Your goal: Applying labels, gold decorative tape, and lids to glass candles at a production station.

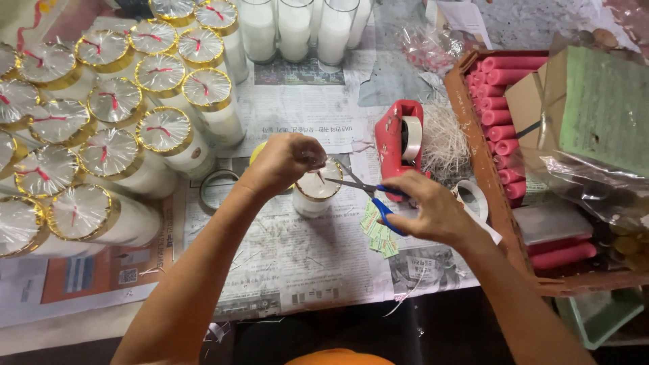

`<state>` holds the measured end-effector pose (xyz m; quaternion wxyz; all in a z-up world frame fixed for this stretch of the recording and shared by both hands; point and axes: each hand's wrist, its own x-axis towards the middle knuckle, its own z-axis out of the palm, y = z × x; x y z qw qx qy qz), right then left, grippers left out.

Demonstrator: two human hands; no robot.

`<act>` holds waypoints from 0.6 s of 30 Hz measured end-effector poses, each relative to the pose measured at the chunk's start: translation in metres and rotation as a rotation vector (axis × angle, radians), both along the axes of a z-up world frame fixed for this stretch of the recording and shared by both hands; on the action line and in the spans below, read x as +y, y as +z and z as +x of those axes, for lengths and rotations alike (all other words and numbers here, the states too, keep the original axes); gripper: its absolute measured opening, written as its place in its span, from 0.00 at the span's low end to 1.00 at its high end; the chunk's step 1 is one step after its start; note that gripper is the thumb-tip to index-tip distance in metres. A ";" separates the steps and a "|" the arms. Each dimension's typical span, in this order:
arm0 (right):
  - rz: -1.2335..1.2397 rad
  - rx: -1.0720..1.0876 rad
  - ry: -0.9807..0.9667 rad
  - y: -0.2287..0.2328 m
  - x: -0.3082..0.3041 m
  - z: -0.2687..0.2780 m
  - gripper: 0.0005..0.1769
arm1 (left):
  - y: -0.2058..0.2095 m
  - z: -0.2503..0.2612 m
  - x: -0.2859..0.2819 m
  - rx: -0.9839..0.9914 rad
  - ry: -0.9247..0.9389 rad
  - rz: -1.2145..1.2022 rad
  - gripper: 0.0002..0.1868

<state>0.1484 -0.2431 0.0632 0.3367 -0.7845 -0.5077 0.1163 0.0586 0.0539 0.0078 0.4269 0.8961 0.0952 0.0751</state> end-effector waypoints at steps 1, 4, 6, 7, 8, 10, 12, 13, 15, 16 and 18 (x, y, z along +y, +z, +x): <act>-0.020 -0.031 0.033 0.002 0.005 0.003 0.30 | -0.001 0.002 0.003 -0.006 -0.036 0.074 0.07; -0.067 -0.110 0.095 0.012 0.029 0.011 0.28 | 0.012 0.005 0.002 -0.023 -0.095 0.193 0.06; -0.095 -0.160 0.123 0.016 0.042 0.015 0.28 | 0.018 0.006 0.000 -0.036 -0.119 0.237 0.05; -0.097 -0.200 0.139 0.017 0.047 0.015 0.27 | 0.018 0.007 0.000 -0.028 -0.137 0.270 0.05; -0.101 -0.241 0.153 0.017 0.050 0.016 0.27 | 0.017 0.009 -0.001 -0.020 -0.156 0.300 0.06; -0.101 -0.261 0.161 0.027 0.055 0.014 0.27 | 0.021 0.009 -0.001 -0.049 -0.179 0.334 0.05; -0.101 -0.281 0.167 0.033 0.057 0.012 0.27 | 0.024 0.007 -0.003 -0.080 -0.203 0.367 0.05; -0.111 -0.277 0.172 0.033 0.057 0.012 0.28 | 0.026 0.006 -0.005 -0.092 -0.212 0.378 0.05; -0.122 -0.272 0.175 0.031 0.057 0.014 0.28 | 0.026 0.005 -0.005 -0.105 -0.223 0.389 0.06; -0.137 -0.284 0.187 0.028 0.058 0.016 0.28 | 0.023 0.005 -0.004 -0.113 -0.229 0.381 0.07; -0.153 -0.294 0.200 0.025 0.058 0.018 0.27 | 0.020 0.005 -0.003 -0.120 -0.235 0.373 0.07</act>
